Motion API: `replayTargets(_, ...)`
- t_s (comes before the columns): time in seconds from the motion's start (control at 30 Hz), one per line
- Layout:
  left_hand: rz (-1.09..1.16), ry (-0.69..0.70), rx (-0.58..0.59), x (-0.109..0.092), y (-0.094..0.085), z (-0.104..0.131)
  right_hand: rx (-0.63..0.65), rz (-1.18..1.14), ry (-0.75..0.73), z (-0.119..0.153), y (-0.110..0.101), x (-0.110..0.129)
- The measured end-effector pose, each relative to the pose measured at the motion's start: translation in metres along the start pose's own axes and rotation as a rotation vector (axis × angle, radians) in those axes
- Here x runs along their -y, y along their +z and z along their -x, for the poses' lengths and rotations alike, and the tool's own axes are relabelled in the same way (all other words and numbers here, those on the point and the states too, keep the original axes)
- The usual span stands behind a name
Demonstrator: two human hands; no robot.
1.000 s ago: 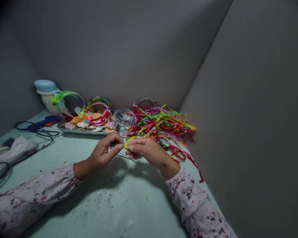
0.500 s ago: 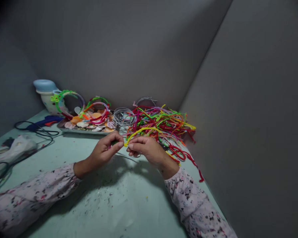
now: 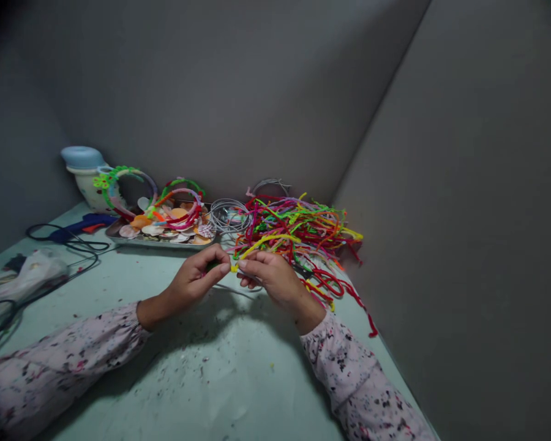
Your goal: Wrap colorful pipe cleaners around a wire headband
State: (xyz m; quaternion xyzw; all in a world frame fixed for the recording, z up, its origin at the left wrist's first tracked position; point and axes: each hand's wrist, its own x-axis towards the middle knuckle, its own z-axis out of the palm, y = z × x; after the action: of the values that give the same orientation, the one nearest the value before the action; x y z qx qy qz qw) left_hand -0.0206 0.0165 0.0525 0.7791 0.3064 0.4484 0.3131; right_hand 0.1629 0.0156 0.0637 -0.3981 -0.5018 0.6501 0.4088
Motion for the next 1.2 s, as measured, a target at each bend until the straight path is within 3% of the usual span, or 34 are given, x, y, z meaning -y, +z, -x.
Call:
replayTargets(0.3,0.025,-0.062,-0.012,0.002,0.001,-0.001,-0.030,0.034,-0.094,-0.001,0.002,-0.003)
replayTargets(0.57,0.090,-0.150,-0.055,0.006,0.002,-0.002,-0.052,0.216,-0.194,0.000,0.002,-0.002)
replayTargets(0.9,0.083,-0.217,-0.094,0.012,0.004,-0.004,-0.077,0.357,-0.205,0.004,0.005,0.000)
replayTargets(1.2,0.079,-0.308,-0.109,0.014,0.007,-0.005,-0.146,0.499,-0.352,-0.002,0.002,-0.011)
